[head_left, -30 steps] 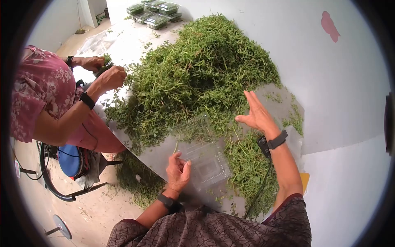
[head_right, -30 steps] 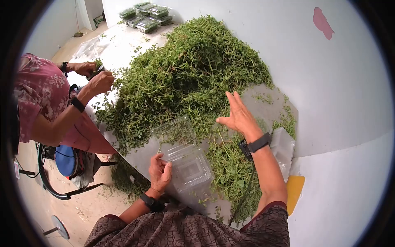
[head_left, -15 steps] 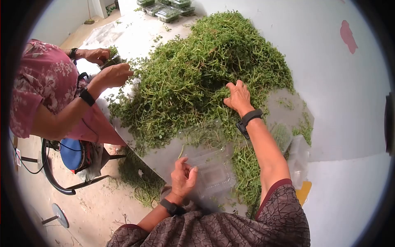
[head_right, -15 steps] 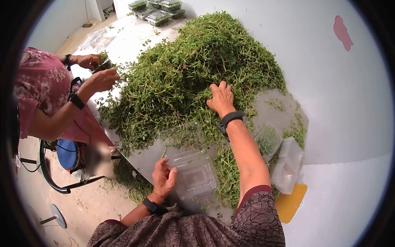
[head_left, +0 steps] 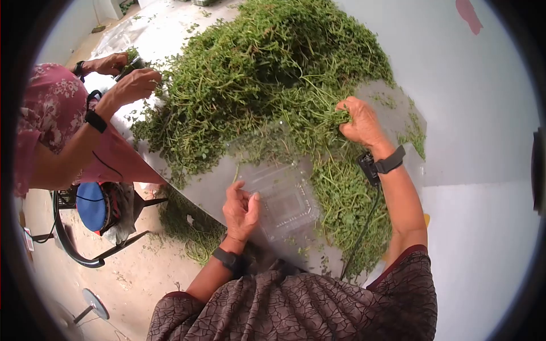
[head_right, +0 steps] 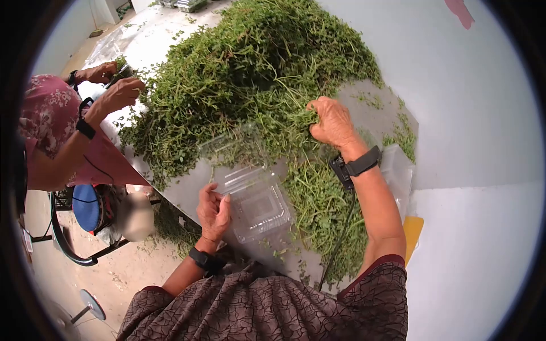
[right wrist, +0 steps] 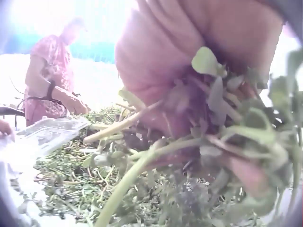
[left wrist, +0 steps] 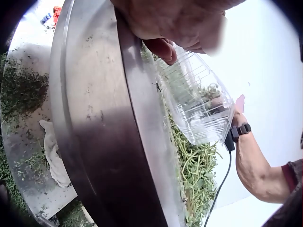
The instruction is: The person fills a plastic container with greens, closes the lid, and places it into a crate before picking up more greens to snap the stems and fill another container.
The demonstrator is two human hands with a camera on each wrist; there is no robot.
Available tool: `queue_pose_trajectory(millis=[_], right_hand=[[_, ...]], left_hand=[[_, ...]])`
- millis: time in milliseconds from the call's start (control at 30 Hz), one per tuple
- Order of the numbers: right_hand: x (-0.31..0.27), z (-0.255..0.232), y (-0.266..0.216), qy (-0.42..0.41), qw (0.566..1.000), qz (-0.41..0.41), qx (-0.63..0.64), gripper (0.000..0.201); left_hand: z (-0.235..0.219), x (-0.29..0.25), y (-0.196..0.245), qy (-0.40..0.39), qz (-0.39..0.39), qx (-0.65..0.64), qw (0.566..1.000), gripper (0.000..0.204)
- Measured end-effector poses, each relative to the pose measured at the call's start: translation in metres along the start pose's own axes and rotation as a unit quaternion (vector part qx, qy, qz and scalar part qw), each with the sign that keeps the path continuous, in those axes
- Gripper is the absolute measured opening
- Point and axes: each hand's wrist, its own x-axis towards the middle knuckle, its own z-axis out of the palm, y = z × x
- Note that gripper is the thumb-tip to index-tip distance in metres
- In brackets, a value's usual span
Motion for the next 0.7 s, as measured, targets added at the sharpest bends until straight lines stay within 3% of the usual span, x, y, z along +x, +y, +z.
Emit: queue_pose_trajectory(millis=[133,267,400,567,700], right_hand=[[-0.059,-0.030,-0.011,-0.118,0.993,0.017,-0.016,0.036],[-0.126,-0.040,-0.015,-0.148,0.989,0.025,-0.021,0.037],[-0.160,-0.064,-0.033,-0.213,0.968,0.116,-0.059,0.037],[-0.186,-0.081,-0.045,-0.224,0.957,0.172,-0.061,0.039],[-0.193,-0.090,-0.064,-0.107,0.984,0.121,-0.079,0.048]], left_hand=[[-0.001,0.000,-0.002,0.009,-0.005,0.020,1.000,0.039],[0.000,0.000,-0.003,0.015,-0.020,0.011,1.000,0.038],[0.000,0.001,-0.006,0.017,-0.015,-0.004,1.000,0.038],[-0.002,0.002,-0.014,-0.016,0.019,0.018,1.000,0.037],[-0.001,0.003,-0.003,-0.016,-0.006,-0.033,0.999,0.035]])
